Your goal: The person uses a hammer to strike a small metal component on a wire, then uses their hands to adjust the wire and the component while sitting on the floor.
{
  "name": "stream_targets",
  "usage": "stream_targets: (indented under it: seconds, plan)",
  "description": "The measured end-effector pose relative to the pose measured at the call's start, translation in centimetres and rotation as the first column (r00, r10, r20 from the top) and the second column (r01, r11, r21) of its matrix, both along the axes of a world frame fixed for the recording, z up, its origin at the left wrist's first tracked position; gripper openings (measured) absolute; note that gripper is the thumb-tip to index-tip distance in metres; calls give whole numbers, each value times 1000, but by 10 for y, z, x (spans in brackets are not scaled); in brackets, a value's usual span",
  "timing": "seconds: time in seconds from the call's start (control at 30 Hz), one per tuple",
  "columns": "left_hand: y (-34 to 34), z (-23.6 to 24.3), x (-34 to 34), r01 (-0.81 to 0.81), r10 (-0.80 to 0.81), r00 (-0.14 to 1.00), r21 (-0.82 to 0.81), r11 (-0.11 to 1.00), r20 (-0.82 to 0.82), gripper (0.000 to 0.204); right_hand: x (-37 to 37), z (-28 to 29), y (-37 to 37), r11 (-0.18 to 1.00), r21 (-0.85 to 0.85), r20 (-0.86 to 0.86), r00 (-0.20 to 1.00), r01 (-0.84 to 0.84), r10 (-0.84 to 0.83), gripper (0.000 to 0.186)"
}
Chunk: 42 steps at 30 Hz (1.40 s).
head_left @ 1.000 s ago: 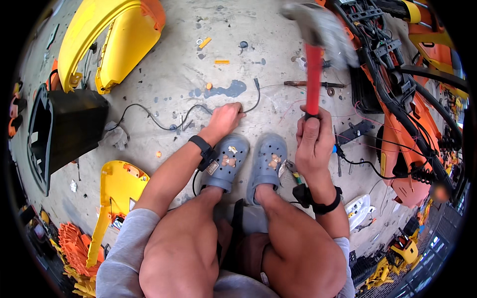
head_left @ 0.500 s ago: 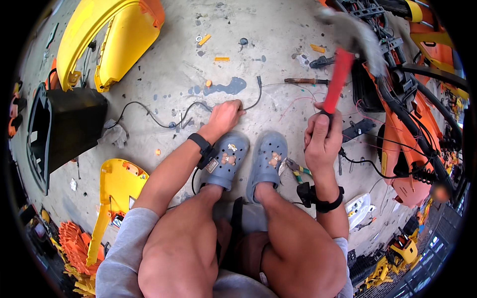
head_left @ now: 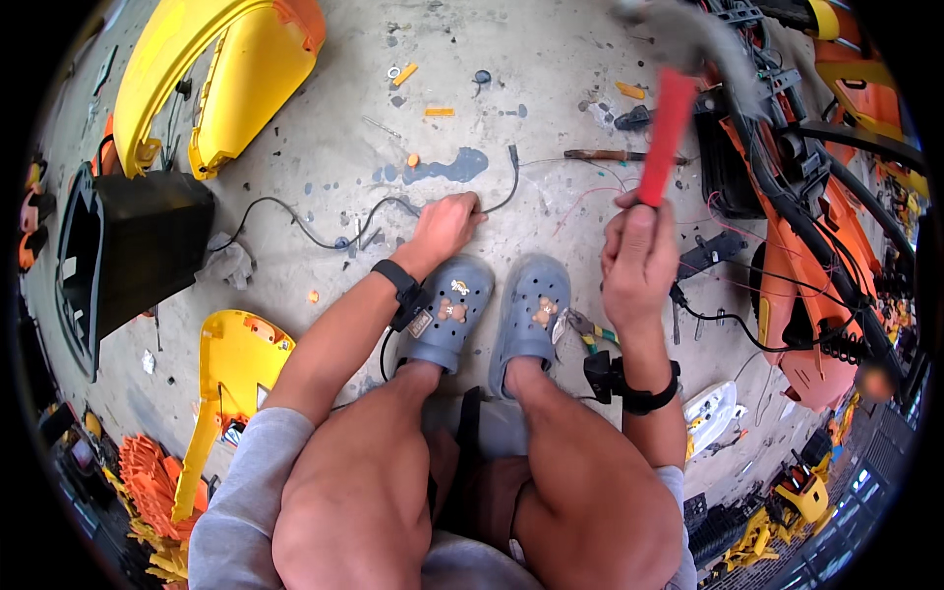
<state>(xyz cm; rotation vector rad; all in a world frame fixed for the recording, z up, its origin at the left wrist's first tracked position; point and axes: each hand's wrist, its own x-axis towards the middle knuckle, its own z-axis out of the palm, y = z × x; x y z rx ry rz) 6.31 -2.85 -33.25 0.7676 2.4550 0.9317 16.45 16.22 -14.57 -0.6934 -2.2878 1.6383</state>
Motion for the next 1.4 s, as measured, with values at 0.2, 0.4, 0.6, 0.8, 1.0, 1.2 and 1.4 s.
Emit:
stream_targets:
  seconds: [0.2, 0.4, 0.6, 0.8, 1.0, 1.2, 1.4]
  plan:
    - [9, 5, 2, 10, -10, 1000, -16, 1000, 27, 20, 25, -81, 0, 931, 353, 206, 978, -89, 15, 30]
    - [6, 0, 3, 2, -2, 1000, -20, 1000, -24, 20, 24, -61, 18, 961, 272, 381, 922, -41, -69, 42]
    - [2, -1, 1, -12, 12, 1000, -15, 1000, 12, 20, -4, 17, 1, 999, -21, -200, 980, -26, 21, 30]
    - [9, 5, 3, 8, -6, 999, -46, 999, 48, 21, 38, -118, 4, 909, 402, 236, 972, -112, 15, 37]
    - [1, -1, 9, 7, -6, 1000, -46, 999, 19, 21, 18, -30, 3, 998, -27, 143, 988, 53, -49, 35]
    - [5, 3, 1, 4, -4, 1000, -33, 999, 15, 21, 1, 5, -10, 994, -104, -347, 938, -22, -16, 38]
    - [9, 6, 2, -10, 11, 999, -29, 1000, 35, 21, 27, -99, -8, 944, 202, 504, 854, -262, 129, 33]
